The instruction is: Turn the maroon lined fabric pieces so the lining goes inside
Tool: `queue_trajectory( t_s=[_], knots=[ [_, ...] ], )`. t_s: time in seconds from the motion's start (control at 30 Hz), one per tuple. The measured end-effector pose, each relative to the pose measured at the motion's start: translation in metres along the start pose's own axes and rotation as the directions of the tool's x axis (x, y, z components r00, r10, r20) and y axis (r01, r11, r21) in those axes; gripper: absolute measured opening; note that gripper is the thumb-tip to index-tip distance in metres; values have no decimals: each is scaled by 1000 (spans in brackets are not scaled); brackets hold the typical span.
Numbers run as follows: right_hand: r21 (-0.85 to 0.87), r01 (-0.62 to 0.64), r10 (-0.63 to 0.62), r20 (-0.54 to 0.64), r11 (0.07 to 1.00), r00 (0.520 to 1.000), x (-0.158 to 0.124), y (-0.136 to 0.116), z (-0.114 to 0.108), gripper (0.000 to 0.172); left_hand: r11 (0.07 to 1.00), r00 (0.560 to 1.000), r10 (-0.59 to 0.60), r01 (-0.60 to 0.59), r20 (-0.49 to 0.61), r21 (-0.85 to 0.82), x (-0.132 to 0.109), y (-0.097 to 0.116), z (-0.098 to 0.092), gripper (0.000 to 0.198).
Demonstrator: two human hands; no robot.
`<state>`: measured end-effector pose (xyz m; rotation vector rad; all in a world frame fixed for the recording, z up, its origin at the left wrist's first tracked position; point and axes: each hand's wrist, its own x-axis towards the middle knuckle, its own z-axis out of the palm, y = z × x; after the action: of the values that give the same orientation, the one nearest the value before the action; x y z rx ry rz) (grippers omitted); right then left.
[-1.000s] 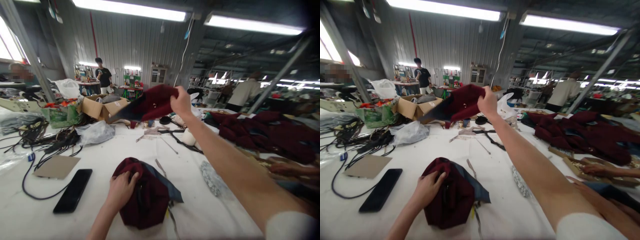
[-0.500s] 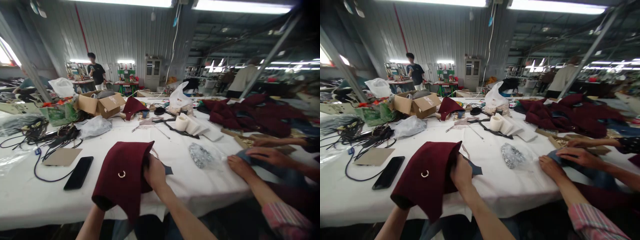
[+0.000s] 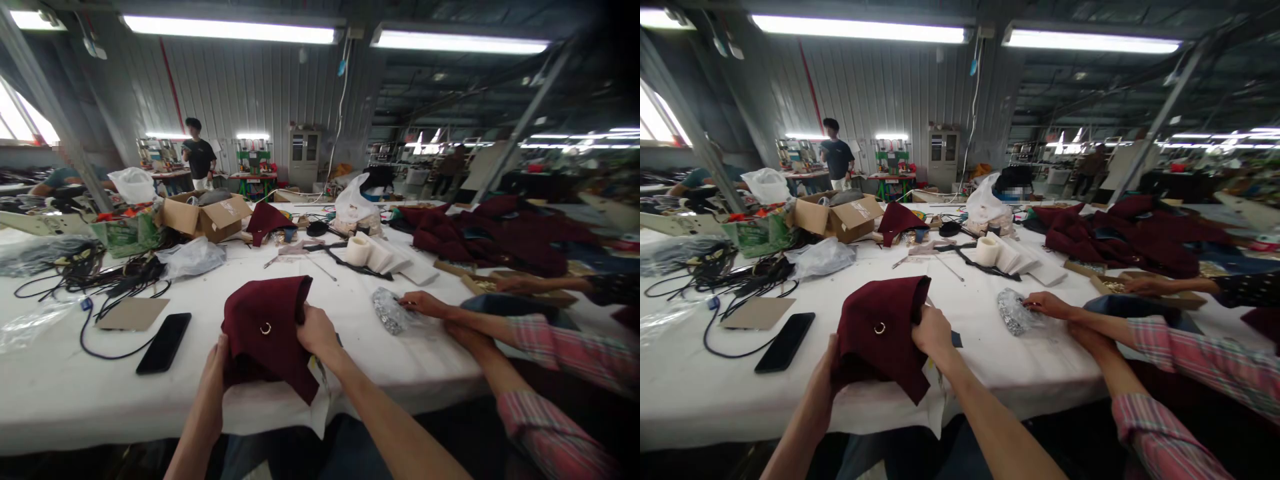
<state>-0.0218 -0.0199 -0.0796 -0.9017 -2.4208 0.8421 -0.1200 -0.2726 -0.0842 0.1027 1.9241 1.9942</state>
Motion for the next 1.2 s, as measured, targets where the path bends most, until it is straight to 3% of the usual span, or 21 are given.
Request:
queue_trajectory(
  t_s=[0.1, 0.17, 0.2, 0.23, 0.3, 0.33, 0.37, 0.4, 0.43, 0.57, 0.63, 0.67, 0.73, 0.77, 0.87, 0.93, 1.0, 1.07, 1.17, 1.2],
  knots=[
    [174, -101, 84, 99, 980, 992, 4, 11, -10, 20, 998, 1000, -22, 23, -19, 53, -5, 5, 10, 95],
    [362, -251, 183, 213, 898, 960, 6, 22, -11, 25, 982, 988, 139, -129, -64, 141, -12, 10, 8, 98],
    [464, -308, 213, 246, 831, 946, 6, 27, -10, 29, 938, 955, 288, -266, -73, 221, -18, 15, 6, 95],
    [565, -338, 224, 262, 753, 939, 6, 31, -10, 33, 847, 886, 460, -418, -58, 327, -24, 20, 3, 93],
    [722, -333, 210, 259, 606, 943, 3, 35, -9, 40, 514, 676, 726, -657, 129, 551, -35, 38, -3, 98],
    [764, -321, 196, 254, 560, 947, 2, 36, -11, 42, 325, 582, 763, -720, 279, 613, -38, 49, -5, 108],
    [782, -309, 178, 253, 542, 951, 0, 35, -13, 44, 150, 516, 734, -758, 442, 635, -39, 62, -7, 106],
    [779, -296, 159, 250, 552, 955, -1, 34, -16, 46, 19, 498, 649, -766, 575, 643, -37, 76, -8, 102],
    [767, -276, 137, 242, 580, 961, -2, 32, -19, 47, -53, 499, 576, -768, 648, 639, -34, 90, -7, 101],
    [676, -116, 23, 145, 728, 989, -1, 26, -34, 51, -85, 620, 305, -739, 723, 669, -12, 132, 15, 107],
    [599, -28, -20, 73, 800, 997, 0, 25, -39, 50, -139, 617, 274, -734, 738, 665, -3, 141, 34, 105],
    [557, 9, -45, 51, 831, 998, 1, 25, -40, 48, -167, 602, 296, -732, 742, 660, 1, 144, 44, 91],
    [461, 58, -86, 42, 886, 995, 0, 27, -42, 47, -143, 595, 362, -725, 717, 674, 11, 150, 60, 46],
    [402, 68, -96, 50, 913, 994, -1, 29, -43, 48, -60, 617, 404, -719, 675, 692, 17, 154, 65, 39],
    [194, 49, -63, 67, 980, 996, -10, 34, -48, 59, 388, 737, 539, -647, 407, 657, 37, 168, 66, 64],
    [62, 69, -66, -38, 996, 997, -18, 29, -56, 71, 593, 765, 611, -614, 204, 522, 45, 176, 58, 67],
    [-45, 178, -184, -238, 983, 954, -25, 10, -68, 68, 644, 752, 654, -612, 85, 459, 45, 178, 51, 67],
    [-114, 404, -419, -318, 907, 851, -27, -20, -80, 58, 617, 726, 684, -630, 73, 471, 39, 172, 49, 67],
    [-123, 714, -724, -109, 690, 681, -18, -71, -86, 43, 536, 691, 700, -675, 180, 507, 26, 159, 55, 65],
    [-131, 735, -743, -28, 666, 669, -11, -84, -84, 36, 508, 678, 707, -686, 203, 520, 23, 156, 58, 64]
  ],
)
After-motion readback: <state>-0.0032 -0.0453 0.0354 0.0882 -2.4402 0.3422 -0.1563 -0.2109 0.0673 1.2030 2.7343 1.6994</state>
